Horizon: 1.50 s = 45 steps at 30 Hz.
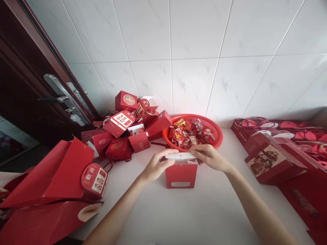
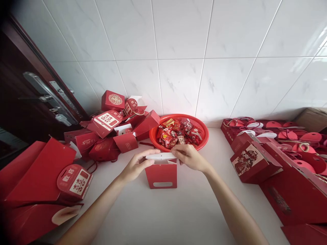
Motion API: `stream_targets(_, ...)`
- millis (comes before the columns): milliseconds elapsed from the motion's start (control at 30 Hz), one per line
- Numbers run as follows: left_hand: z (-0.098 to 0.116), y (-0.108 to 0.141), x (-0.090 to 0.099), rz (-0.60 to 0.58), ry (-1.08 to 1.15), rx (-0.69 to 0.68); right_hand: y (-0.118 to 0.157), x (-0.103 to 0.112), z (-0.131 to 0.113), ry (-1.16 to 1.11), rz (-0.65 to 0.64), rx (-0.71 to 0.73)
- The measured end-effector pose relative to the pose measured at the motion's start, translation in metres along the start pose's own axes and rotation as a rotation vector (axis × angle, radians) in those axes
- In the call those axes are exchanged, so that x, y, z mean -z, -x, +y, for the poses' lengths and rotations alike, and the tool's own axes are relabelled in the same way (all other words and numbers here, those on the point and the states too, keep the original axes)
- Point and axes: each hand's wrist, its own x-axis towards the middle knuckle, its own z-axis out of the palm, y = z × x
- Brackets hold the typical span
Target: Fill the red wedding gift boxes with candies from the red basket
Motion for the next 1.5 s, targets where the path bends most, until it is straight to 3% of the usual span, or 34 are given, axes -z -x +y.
stream_targets(267, 0.011, -0.010, -0.016, -0.099, -0.017, -0.077, -0.022, 0.041, 0.010, -0.051, 0.407, -0.008)
stream_targets(500, 0.023, -0.041, 0.000, -0.081, 0.133, -0.142, -0.058, 0.052, 0.042, -0.195, 0.646, -0.123)
stream_targets(600, 0.017, -0.071, 0.008, -0.102, 0.047, -0.110, -0.066, 0.048, 0.055, -0.211, 0.652, -0.155)
stream_targets(667, 0.013, -0.093, 0.008, -0.200, -0.154, -0.063, -0.067, 0.046, 0.062, -0.195, 0.633, -0.149)
stream_targets(733, 0.012, -0.115, 0.003, -0.397, -0.405, 0.003, -0.066, 0.045, 0.066, -0.180, 0.622, -0.146)
stream_targets(800, 0.013, -0.134, -0.006, -0.676, -0.652, 0.117, -0.064, 0.045, 0.069, -0.177, 0.616, -0.156)
stream_targets(867, 0.015, -0.150, -0.018, -0.803, -0.810, 0.126, -0.063, 0.046, 0.070, -0.187, 0.620, -0.154)
stream_targets(967, 0.018, -0.165, -0.035, -0.774, -0.915, 0.019, -0.063, 0.047, 0.070, -0.223, 0.654, -0.128)
stream_targets(1200, 0.024, -0.170, -0.064, -0.726, -1.104, -0.002, -0.064, 0.048, 0.070, -0.309, 0.722, -0.124)
stream_targets(1367, 0.025, -0.171, -0.066, -0.808, -1.011, -0.043, -0.062, 0.048, 0.068, -0.277, 0.736, -0.135)
stream_targets(1500, 0.013, -0.175, -0.063, -0.825, -0.932, -0.051, -0.061, 0.049, 0.067, -0.271, 0.745, -0.129)
